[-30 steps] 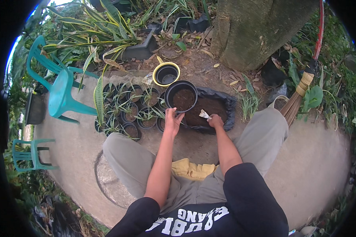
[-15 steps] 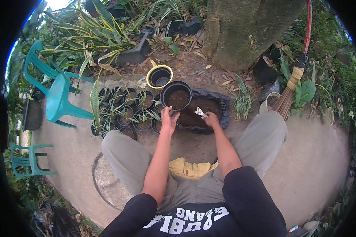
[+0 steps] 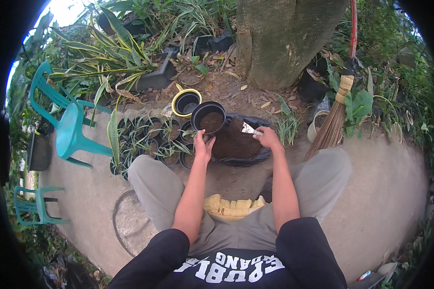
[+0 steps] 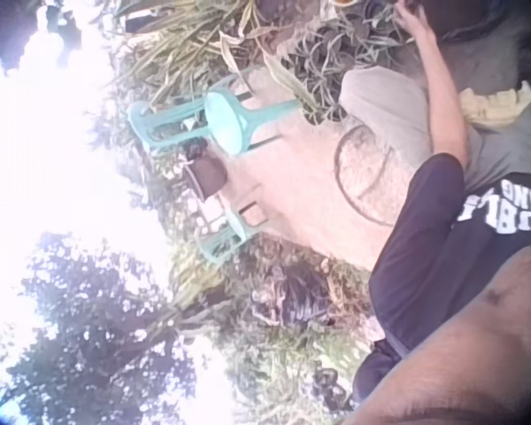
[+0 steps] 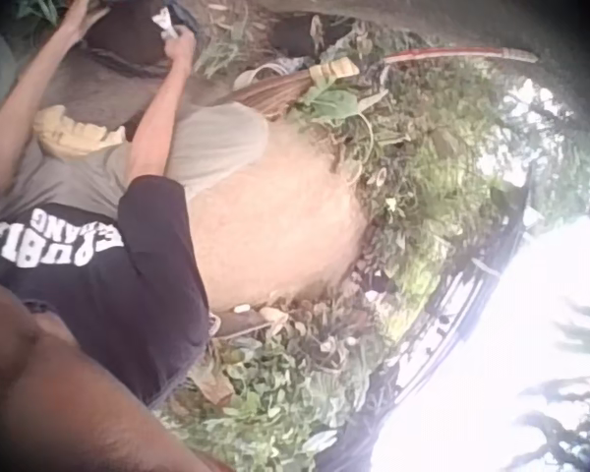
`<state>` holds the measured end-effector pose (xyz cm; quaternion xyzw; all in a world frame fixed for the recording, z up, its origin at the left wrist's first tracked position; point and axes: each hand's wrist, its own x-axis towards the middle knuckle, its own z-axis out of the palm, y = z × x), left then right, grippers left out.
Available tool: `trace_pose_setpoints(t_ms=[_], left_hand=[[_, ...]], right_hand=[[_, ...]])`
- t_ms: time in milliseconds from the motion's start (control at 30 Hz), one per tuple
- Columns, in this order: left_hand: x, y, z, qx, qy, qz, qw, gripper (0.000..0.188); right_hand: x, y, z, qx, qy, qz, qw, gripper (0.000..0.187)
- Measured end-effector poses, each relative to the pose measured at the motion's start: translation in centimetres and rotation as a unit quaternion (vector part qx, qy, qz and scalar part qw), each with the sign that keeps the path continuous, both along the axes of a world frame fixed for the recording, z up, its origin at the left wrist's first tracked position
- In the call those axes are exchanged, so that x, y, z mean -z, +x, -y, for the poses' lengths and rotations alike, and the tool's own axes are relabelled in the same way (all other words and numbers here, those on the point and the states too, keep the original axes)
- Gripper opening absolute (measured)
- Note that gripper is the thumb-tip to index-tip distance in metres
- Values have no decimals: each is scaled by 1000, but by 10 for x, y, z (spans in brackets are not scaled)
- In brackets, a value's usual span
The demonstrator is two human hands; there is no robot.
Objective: The person fills a black plastic pot with soil using a trowel, places a small green plant into the pot, and firms the soil around the base of the plant.
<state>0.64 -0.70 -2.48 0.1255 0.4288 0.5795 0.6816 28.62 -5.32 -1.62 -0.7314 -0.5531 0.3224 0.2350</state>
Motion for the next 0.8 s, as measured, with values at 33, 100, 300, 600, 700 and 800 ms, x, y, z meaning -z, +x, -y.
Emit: trace_pose_setpoints(t_ms=[33, 100, 300, 600, 700, 800], left_hand=[[0, 1, 0, 6, 9, -3, 1000, 41], [1, 3, -1, 15, 7, -11, 1000, 42], [7, 6, 2, 40, -8, -26, 999, 55], [12, 23, 12, 107, -20, -40, 993, 51], [14, 24, 14, 126, -23, -35, 991, 49], [19, 22, 12, 96, -14, -35, 995, 48]], right_hand=[[-6, 6, 1, 3, 9, -1, 1000, 35], [-21, 14, 3, 15, 25, -1, 1000, 35], [-66, 14, 2, 40, 84, 16, 996, 36], [-89, -39, -1, 84, 108, 40, 990, 35], [-95, -49, 1, 89, 126, 57, 986, 33], [-97, -54, 1, 80, 177, 86, 977, 31]])
